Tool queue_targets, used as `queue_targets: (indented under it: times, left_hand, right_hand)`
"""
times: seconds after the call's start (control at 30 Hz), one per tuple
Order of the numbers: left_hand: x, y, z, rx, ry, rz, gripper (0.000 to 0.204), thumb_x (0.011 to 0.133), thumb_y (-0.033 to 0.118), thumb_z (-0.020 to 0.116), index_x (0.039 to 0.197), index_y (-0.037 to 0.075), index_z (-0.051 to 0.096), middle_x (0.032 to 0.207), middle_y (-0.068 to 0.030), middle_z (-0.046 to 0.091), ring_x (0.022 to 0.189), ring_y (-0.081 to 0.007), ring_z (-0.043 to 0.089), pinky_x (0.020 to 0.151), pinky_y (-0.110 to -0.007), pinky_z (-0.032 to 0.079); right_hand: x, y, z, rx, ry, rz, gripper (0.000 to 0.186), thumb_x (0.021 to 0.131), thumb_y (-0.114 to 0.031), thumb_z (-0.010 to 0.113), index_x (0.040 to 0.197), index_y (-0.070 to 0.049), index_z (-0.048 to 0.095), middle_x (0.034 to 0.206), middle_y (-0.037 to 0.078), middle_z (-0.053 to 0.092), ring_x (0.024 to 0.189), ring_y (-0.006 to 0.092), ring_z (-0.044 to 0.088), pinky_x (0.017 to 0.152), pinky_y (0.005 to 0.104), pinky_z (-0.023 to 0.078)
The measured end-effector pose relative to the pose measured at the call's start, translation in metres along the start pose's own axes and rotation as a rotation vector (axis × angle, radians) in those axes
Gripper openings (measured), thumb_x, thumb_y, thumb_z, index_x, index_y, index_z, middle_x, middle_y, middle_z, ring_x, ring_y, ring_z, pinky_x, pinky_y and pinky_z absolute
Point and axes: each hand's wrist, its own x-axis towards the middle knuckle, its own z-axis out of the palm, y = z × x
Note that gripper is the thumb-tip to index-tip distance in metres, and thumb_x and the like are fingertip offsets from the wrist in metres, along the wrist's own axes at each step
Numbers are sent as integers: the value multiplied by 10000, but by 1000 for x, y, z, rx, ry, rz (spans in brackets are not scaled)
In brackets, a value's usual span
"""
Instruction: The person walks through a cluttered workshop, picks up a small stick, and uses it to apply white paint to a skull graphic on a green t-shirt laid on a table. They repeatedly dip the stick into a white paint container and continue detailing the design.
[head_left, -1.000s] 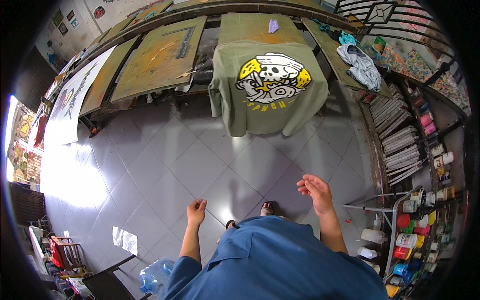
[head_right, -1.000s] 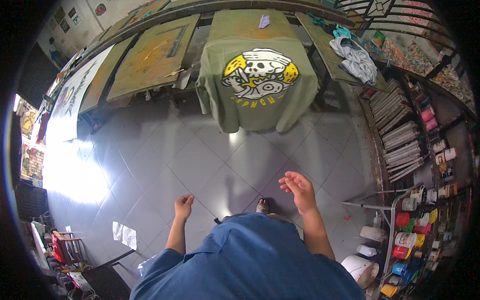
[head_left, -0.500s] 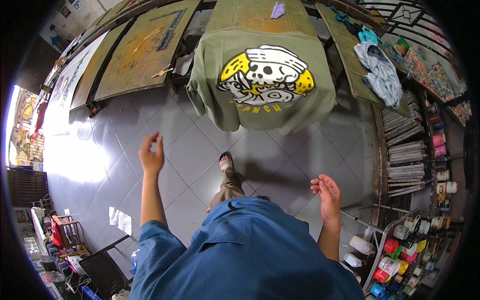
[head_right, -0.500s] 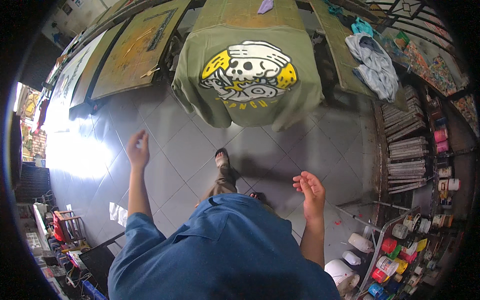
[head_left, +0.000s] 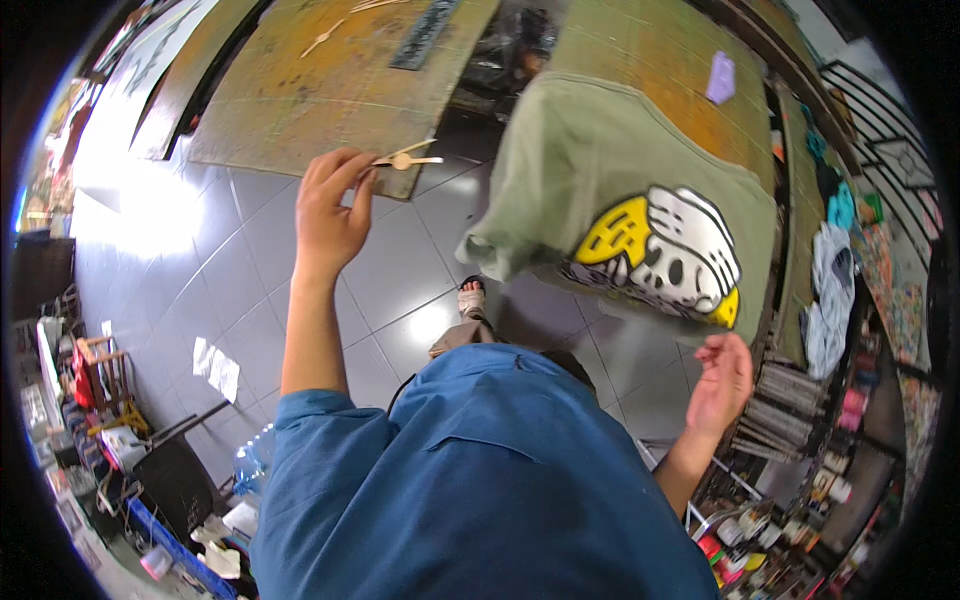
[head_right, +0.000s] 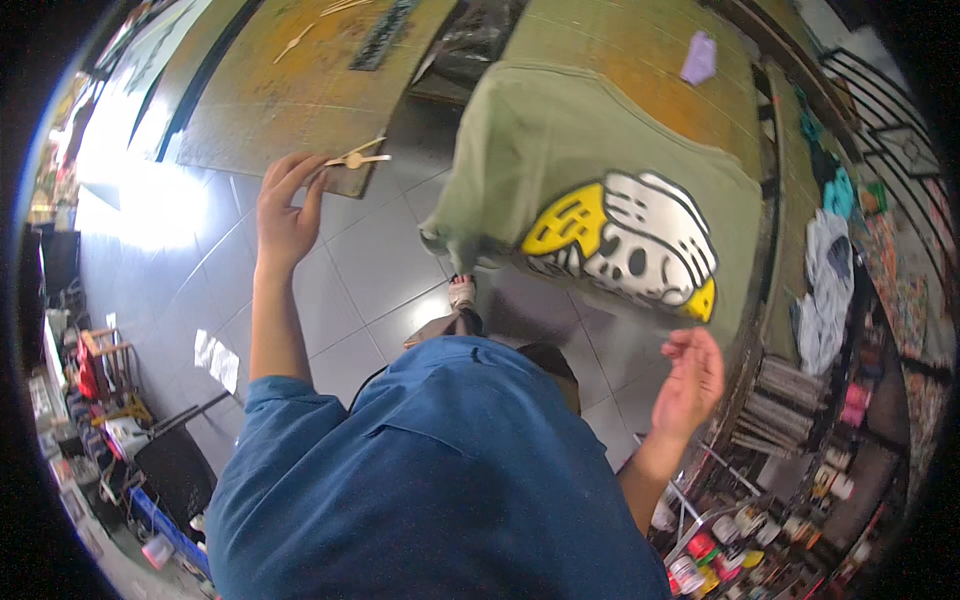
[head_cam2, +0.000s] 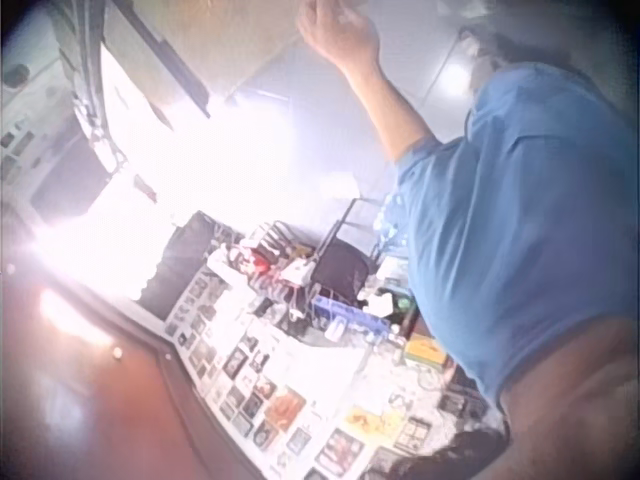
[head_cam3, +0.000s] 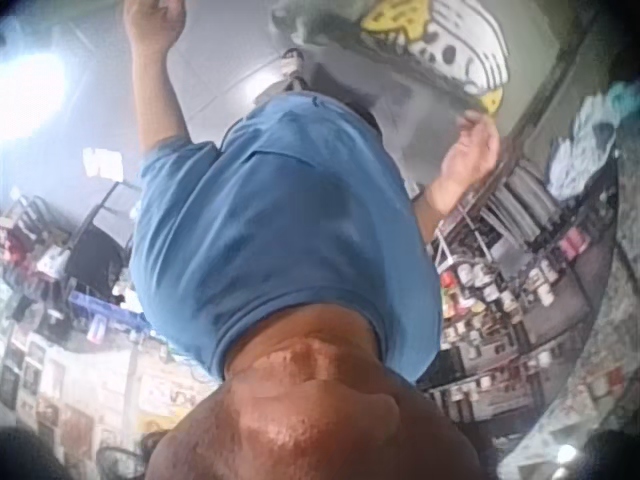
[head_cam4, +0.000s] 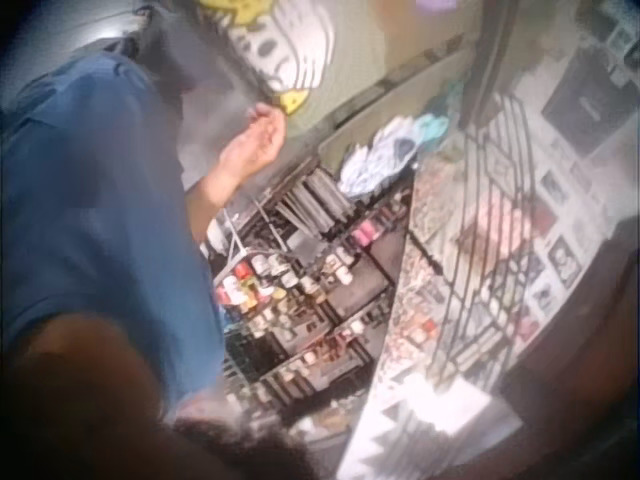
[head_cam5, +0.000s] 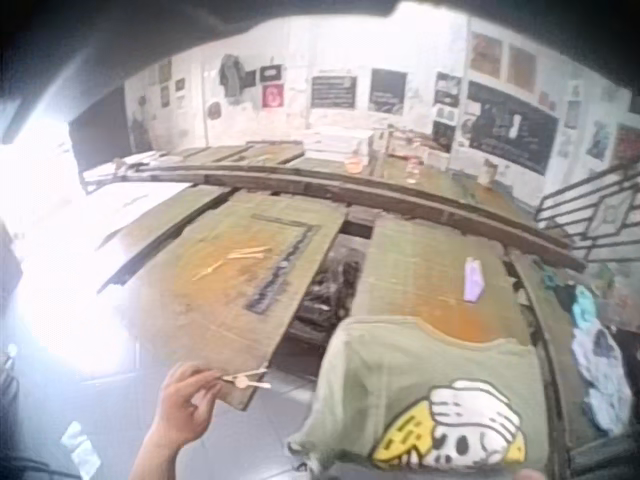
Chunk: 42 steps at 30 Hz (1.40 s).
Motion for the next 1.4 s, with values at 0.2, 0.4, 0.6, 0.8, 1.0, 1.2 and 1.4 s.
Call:
queue_targets:
  times: [0.2, 0.4, 0.6, 0.8, 1.0, 1.2, 1.4]
  left_hand:
    - [23, -7, 4, -102, -59, -173, 154, 845, 72, 707, 994, 56, 743, 965, -93, 696, 902, -277, 648, 790, -364, 516]
    - [38, -6, 17, -63, -198, -347, 106, 832, 135, 717, 910, 76, 759, 892, -75, 696, 856, -274, 660, 771, -373, 515]
    - [42, 0, 21, 61, -267, -416, 106, 840, 112, 708, 923, 68, 756, 920, -91, 698, 872, -261, 672, 776, -370, 519]
    - [42, 9, 25, 209, -266, -354, 142, 885, 138, 671, 969, 29, 702, 931, -128, 681, 918, -305, 649, 815, -402, 502]
    - [36, -11, 23, 121, -147, -344, 135, 930, 162, 629, 971, 41, 673, 943, -136, 670, 920, -302, 625, 815, -387, 485]
    - [43, 12, 4, -478, 44, -488, 132, 978, 123, 632, 1054, 16, 642, 901, -44, 662, 821, -142, 587, 790, -279, 470]
    - [13, 143, 79, -1434, -310, -549, 264, 967, 78, 643, 1213, 32, 556, 904, -31, 650, 828, -135, 634, 774, -271, 514]
  right_hand:
    - [62, -1, 6, 16, -249, -82, 393, 992, -165, 535, 1318, 54, 529, 1153, 188, 631, 998, 241, 592, 862, 377, 478]
    - [95, 13, -6, 171, -301, 73, 445, 997, -183, 533, 1370, 54, 487, 1168, 173, 615, 961, 228, 600, 837, 360, 490]
    - [102, 19, -11, 200, -346, 190, 448, 992, -180, 560, 1362, 58, 482, 1125, 162, 612, 922, 207, 607, 803, 340, 526]
    - [101, 19, -13, 230, -299, 233, 436, 991, -165, 557, 1353, 64, 480, 1108, 160, 610, 928, 210, 613, 811, 345, 529]
    - [103, 22, -16, 258, -280, 248, 370, 1011, -115, 525, 1336, 58, 495, 1099, 163, 630, 925, 204, 638, 813, 345, 531]
    - [102, 23, -17, 349, -298, 235, 366, 1008, -112, 520, 1335, 53, 506, 1110, 160, 640, 928, 208, 648, 828, 347, 537]
    - [84, 0, 28, 155, -316, 136, 308, 933, -17, 645, 1235, 22, 600, 1049, 109, 658, 905, 137, 630, 768, 282, 534]
